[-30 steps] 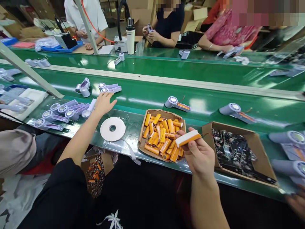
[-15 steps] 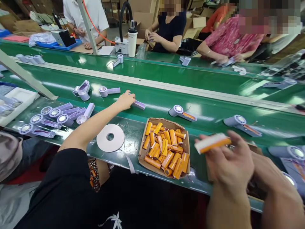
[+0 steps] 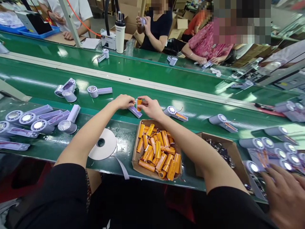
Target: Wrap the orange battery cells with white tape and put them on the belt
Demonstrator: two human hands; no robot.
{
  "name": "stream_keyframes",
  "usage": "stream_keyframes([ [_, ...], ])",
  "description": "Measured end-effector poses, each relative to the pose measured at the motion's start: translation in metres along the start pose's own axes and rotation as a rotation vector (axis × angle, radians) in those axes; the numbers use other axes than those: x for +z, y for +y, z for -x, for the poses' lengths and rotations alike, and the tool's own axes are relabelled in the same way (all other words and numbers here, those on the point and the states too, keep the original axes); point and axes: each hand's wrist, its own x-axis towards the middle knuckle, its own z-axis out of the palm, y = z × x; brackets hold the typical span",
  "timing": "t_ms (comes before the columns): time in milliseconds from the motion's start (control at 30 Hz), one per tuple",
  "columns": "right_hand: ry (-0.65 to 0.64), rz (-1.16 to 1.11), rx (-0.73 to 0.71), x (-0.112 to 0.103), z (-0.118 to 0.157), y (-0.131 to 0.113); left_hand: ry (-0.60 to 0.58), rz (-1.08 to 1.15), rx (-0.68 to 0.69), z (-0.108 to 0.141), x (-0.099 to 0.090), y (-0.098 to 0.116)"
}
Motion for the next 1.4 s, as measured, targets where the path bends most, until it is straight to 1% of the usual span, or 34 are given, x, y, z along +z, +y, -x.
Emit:
stream_keyframes([
  [100, -0.013, 0.092, 0.007, 0.001, 0.005, 0.006, 0.043, 0.006, -0.019, -0.002, 0.005, 0.007],
  [233, -0.056, 0.253, 0.016, 0.001, 0.010, 0.008, 0.057, 0.017, -0.023, -0.007, 0.006, 0.011],
  [367, -0.147, 0.440, 0.022, 0.000, 0.010, 0.003, 0.054, 0.028, -0.034, -0.012, 0.007, 0.016],
  [467, -0.211, 0.580, 0.063, -0.003, 0.009, -0.001, 0.050, 0.043, -0.042, -0.014, 0.009, 0.022],
  [567, -0.302, 0.726, 0.094, -0.004, 0.006, -0.003, 0.050, 0.064, -0.056, -0.015, 0.009, 0.027],
  [667, -0.377, 0.774, 0.095, -0.002, 0.000, -0.005, 0.058, 0.087, -0.067, -0.016, 0.008, 0.033],
  [800, -0.456, 0.813, 0.094, 0.007, -0.010, -0.009, 0.080, 0.121, -0.068, -0.017, 0.007, 0.040],
  [900, -0.478, 0.857, 0.114, 0.008, -0.015, -0.013, 0.127, 0.160, -0.056, -0.008, 0.004, 0.047],
  [967, -0.464, 0.882, 0.128, 0.000, -0.015, -0.011, 0.195, 0.190, -0.047, 0.014, 0.003, 0.048],
  [1000, -0.446, 0.894, 0.139, -0.007, -0.013, -0.009, 0.234, 0.201, -0.049, 0.033, 0.005, 0.047],
  [1033, -0.422, 0.906, 0.155, -0.016, -0.010, -0.005, 0.272, 0.212, -0.055, 0.057, 0.009, 0.045],
  [1100, -0.352, 0.931, 0.206, -0.038, -0.002, 0.006, 0.328, 0.229, -0.078, 0.120, 0.022, 0.037],
  [1167, -0.284, 0.945, 0.269, -0.060, 0.009, 0.020, 0.354, 0.238, -0.094, 0.192, 0.044, 0.025],
  [1233, -0.246, 0.939, 0.315, -0.077, 0.020, 0.030, 0.326, 0.185, -0.099, 0.260, 0.069, 0.012],
  [1267, -0.240, 0.929, 0.325, -0.083, 0.025, 0.031, 0.298, 0.137, -0.101, 0.288, 0.080, 0.006],
  [1300, -0.242, 0.920, 0.326, -0.086, 0.031, 0.029, 0.273, 0.083, -0.110, 0.310, 0.089, 0.002],
  [1333, -0.229, 0.905, 0.306, -0.087, 0.037, 0.023, 0.255, 0.029, -0.115, 0.327, 0.095, 0.001],
  [1367, -0.188, 0.877, 0.265, -0.084, 0.044, 0.014, 0.252, -0.017, -0.115, 0.339, 0.099, 0.003],
  [1400, -0.129, 0.827, 0.209, -0.079, 0.053, 0.000, 0.268, -0.051, -0.107, 0.345, 0.099, 0.008],
])
